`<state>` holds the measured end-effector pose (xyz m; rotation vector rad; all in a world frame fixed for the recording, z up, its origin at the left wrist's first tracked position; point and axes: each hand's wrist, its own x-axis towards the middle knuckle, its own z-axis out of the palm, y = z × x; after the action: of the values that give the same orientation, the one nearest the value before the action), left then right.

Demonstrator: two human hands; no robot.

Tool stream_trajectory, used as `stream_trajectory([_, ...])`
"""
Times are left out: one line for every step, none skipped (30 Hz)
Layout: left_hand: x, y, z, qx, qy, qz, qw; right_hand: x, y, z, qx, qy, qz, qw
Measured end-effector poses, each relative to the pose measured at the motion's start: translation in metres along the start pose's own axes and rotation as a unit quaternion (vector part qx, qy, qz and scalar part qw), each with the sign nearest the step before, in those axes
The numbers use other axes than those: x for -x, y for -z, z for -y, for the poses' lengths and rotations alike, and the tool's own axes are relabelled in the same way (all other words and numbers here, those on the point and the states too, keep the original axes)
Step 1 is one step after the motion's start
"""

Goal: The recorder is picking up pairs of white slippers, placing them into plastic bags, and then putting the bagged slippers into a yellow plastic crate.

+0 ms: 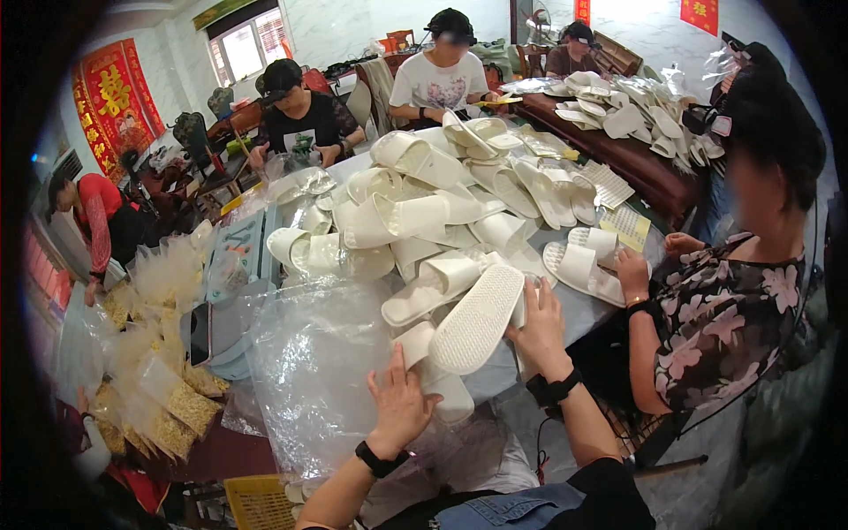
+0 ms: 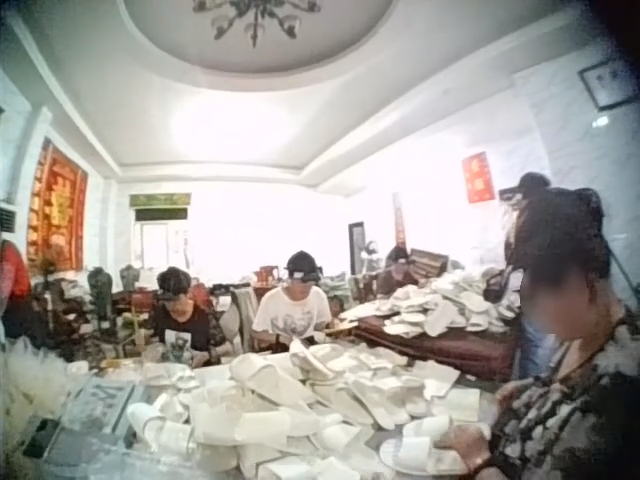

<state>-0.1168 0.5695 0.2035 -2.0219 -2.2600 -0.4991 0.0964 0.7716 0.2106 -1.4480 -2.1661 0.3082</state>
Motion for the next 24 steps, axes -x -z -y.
stream_trajectory([0.000, 0.001, 0.000, -0.001, 0.005, -0.003, 1.000, 0.002, 0.005, 0.003, 0.001, -0.001, 0.002, 1.000])
stream_trajectory([0.000, 0.002, 0.000, -0.002, 0.010, -0.006, 1.000, 0.002, 0.008, 0.006, 0.019, 0.018, -0.017, 1.000])
stream_trajectory([-0.001, 0.002, 0.000, 0.000, 0.010, -0.006, 1.000, 0.000, 0.011, 0.008, 0.038, 0.036, -0.039, 0.998])
stream_trajectory([-0.001, 0.003, 0.000, 0.005, 0.008, -0.008, 1.000, -0.003, 0.011, 0.009, 0.039, 0.036, -0.038, 0.998])
stream_trajectory([-0.001, 0.003, 0.001, 0.009, 0.008, -0.010, 1.000, -0.007, 0.011, 0.010, 0.078, 0.129, -0.090, 0.984])
stream_trajectory([-0.002, 0.004, -0.001, 0.011, 0.008, -0.011, 1.000, -0.012, 0.011, 0.009, 0.117, 0.220, -0.142, 0.958])
stream_trajectory([-0.002, 0.007, -0.003, 0.016, 0.011, -0.021, 1.000, -0.018, 0.011, 0.007, 0.119, 0.221, -0.141, 0.958])
stream_trajectory([-0.001, 0.009, -0.005, 0.021, 0.015, -0.031, 0.999, -0.024, 0.011, 0.004, 0.163, 0.304, -0.133, 0.929])
stream_trajectory([-0.001, 0.011, -0.005, 0.020, 0.018, -0.032, 0.999, -0.028, 0.009, 0.004, 0.203, 0.385, -0.124, 0.892])
stream_trajectory([0.000, 0.012, -0.005, 0.020, 0.014, -0.062, 0.998, -0.028, 0.006, 0.006, 0.143, 0.368, -0.124, 0.910])
stream_trajectory([0.001, 0.013, -0.004, 0.020, 0.010, -0.093, 0.995, -0.030, 0.005, 0.005, 0.142, 0.370, -0.123, 0.910])
stream_trajectory([0.002, 0.015, -0.003, 0.018, 0.016, -0.093, 0.995, -0.032, 0.004, 0.008, 0.070, 0.357, -0.128, 0.923])
stream_trajectory([0.002, 0.016, -0.002, 0.016, 0.024, -0.104, 0.994, -0.034, 0.004, 0.011, -0.002, 0.342, -0.130, 0.931])
stream_trajectory([0.003, 0.018, -0.001, 0.014, 0.032, -0.115, 0.993, -0.035, 0.005, 0.013, -0.039, 0.330, -0.124, 0.935])
stream_trajectory([0.003, 0.018, 0.001, 0.011, 0.037, -0.115, 0.993, -0.038, 0.004, 0.013, -0.042, 0.333, -0.121, 0.934])
stream_trajectory([0.002, 0.017, 0.004, 0.002, 0.054, -0.114, 0.992, -0.041, 0.002, 0.011, -0.157, 0.287, -0.083, 0.941])
stream_trajectory([0.000, 0.015, 0.007, -0.006, 0.072, -0.113, 0.991, -0.043, 0.000, 0.011, -0.268, 0.236, -0.042, 0.933])
stream_trajectory([-0.003, 0.013, 0.010, -0.008, 0.075, -0.112, 0.991, -0.043, 0.001, 0.017, -0.333, 0.204, -0.046, 0.919])
stream_trajectory([-0.006, 0.010, 0.013, -0.006, 0.076, -0.108, 0.991, -0.044, 0.000, 0.018, -0.335, 0.205, -0.044, 0.919])
stream_trajectory([-0.007, 0.009, 0.015, -0.004, 0.076, -0.104, 0.992, -0.045, 0.000, 0.018, -0.327, 0.221, -0.032, 0.918])
stream_trajectory([-0.008, 0.008, 0.016, -0.005, 0.078, -0.104, 0.992, -0.048, 0.001, 0.019, -0.318, 0.237, -0.022, 0.918])
stream_trajectory([-0.009, 0.008, 0.016, -0.006, 0.079, -0.086, 0.993, -0.050, 0.001, 0.023, -0.308, 0.265, -0.053, 0.912])
stream_trajectory([-0.010, 0.007, 0.016, -0.008, 0.080, -0.068, 0.994, -0.050, 0.002, 0.026, -0.309, 0.265, -0.053, 0.912])
stream_trajectory([-0.010, 0.007, 0.017, -0.010, 0.084, -0.068, 0.994, -0.049, 0.006, 0.033, -0.282, 0.267, -0.070, 0.919])
